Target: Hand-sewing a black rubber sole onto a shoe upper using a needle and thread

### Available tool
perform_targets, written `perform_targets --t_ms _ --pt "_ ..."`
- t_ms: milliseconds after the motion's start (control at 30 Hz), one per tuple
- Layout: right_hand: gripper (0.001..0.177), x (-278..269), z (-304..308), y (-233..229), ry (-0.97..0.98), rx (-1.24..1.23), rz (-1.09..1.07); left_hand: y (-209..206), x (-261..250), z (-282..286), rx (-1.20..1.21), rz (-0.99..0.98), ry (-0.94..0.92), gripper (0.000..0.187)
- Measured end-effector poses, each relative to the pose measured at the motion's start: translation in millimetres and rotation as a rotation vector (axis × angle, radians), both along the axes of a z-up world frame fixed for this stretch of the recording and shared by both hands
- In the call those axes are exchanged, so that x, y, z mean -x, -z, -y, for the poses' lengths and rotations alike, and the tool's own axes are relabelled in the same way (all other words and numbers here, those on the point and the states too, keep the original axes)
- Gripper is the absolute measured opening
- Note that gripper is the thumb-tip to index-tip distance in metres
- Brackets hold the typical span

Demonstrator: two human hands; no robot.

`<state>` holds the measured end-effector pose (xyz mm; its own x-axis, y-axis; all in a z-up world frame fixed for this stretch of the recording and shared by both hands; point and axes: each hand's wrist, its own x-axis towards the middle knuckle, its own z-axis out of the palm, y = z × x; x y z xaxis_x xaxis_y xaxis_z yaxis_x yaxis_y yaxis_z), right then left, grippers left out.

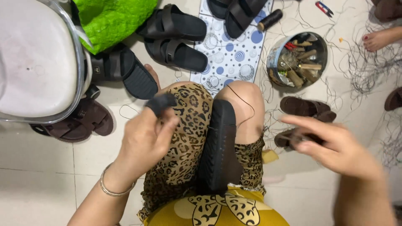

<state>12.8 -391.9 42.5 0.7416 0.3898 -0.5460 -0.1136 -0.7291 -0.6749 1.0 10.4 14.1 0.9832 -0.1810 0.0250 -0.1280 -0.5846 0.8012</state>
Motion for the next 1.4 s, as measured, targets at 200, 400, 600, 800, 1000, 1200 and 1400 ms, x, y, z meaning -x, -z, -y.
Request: perform_targets --t_ms 200,400,600,800,1000,1200,1400 --pt "0.020 15 -59 39 0.183 -0.609 -0.103 -1 2 21 0.191 0.088 0.137 0.037" --pt "0.040 16 -20 15 -0.003 -0.451 -0.139 32 30 -12 0.165 -0.372 0.027 0.012" --pt "0.039 26 -33 25 0.149 -0.315 0.172 48 29 -146 -0.544 0.247 -0.428 0.032" --pt "0.050 8 -98 6 -0.255 -0.123 0.509 10 1 -27 0.122 0.167 -0.157 0.056" --pt "0.042 -3 -109 -3 -0.325 -0.028 0.560 6 -5 27 0.121 -0.193 0.481 0.063" --pt "0.037 -12 -112 -8 -0.361 -0.037 0.528 9 -14 30 0.149 -0.156 0.502 0.035" --pt "0.044 -11 -121 -23 -0.564 0.273 0.634 16 -10 39 0.038 -0.056 0.452 0.037"
